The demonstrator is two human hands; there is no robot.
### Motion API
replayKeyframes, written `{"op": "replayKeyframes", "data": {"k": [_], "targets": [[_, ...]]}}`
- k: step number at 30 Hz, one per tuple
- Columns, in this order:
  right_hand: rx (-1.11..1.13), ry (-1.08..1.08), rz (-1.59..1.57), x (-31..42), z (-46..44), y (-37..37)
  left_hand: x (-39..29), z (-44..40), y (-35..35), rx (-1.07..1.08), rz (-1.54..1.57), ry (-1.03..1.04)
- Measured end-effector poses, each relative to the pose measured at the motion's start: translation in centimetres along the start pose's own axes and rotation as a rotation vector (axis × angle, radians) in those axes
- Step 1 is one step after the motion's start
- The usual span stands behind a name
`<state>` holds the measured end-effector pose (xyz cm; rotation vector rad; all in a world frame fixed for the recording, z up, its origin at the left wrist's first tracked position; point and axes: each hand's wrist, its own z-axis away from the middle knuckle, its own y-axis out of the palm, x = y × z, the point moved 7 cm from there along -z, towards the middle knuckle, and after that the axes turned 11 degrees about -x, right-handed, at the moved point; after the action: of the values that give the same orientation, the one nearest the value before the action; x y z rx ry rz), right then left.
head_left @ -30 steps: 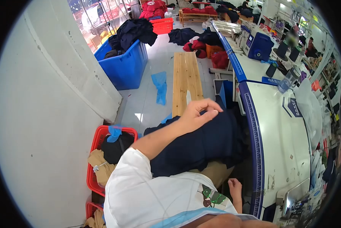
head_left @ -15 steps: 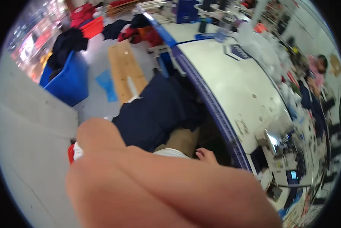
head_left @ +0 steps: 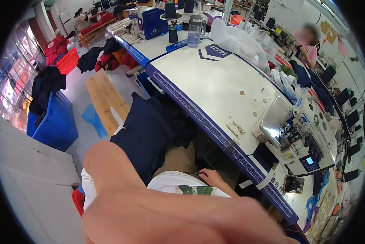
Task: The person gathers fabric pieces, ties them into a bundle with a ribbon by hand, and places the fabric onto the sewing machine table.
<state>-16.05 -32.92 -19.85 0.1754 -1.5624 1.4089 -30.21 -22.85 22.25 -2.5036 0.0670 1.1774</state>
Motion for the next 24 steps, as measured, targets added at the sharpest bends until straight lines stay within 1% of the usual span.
{"op": "replayKeyframes", "data": {"k": [8, 13, 15, 16, 17, 18, 19, 20, 21, 22, 23, 24], "targets": [[0.044, -0.012, 0.012, 2.2, -1.1, 0.4, 0.5, 1.5, -0.4, 0.055, 0.036, -0.021], [0.069, -0.033, 0.022, 2.2, -2.1, 1.1, 0.8, 4.1, -1.5, 0.073, 0.039, -0.081], [0.099, -0.028, 0.04, 2.0, -2.0, 1.8, 2.0, 5.9, -2.1, 0.058, 0.032, -0.13], [0.099, -0.041, 0.049, 2.5, -2.2, 1.7, 3.3, 7.2, -3.0, 0.009, 0.005, -0.178], [0.096, -0.098, 0.083, 2.9, -2.6, 2.0, 5.1, 9.1, -4.6, -0.089, -0.05, -0.249], [0.097, -0.126, 0.062, 3.2, -3.0, 2.3, 7.4, 11.2, -6.7, -0.255, -0.161, -0.35], [0.132, -0.119, 0.074, 3.6, -3.5, 2.8, 10.3, 14.6, -9.8, -0.492, -0.365, -0.488], [0.151, -0.152, 0.065, 4.8, -3.9, 2.8, 15.5, 19.6, -12.5, -0.813, -0.632, -0.721], [0.158, -0.153, 0.035, 6.5, -4.3, 2.6, 18.5, 23.4, -14.3, -0.895, -1.128, -0.768], [0.176, -0.19, 0.026, 7.5, -4.9, 3.0, 21.9, 27.8, -14.5, -0.764, -1.659, -0.979], [0.174, -0.201, 0.033, 8.2, -5.5, 3.6, 24.8, 30.0, -14.4, -0.639, -1.255, -1.463], [0.196, -0.22, 0.026, 9.3, -6.1, 4.2, 29.0, 36.1, -11.4, -0.914, -1.525, -1.031]]}}
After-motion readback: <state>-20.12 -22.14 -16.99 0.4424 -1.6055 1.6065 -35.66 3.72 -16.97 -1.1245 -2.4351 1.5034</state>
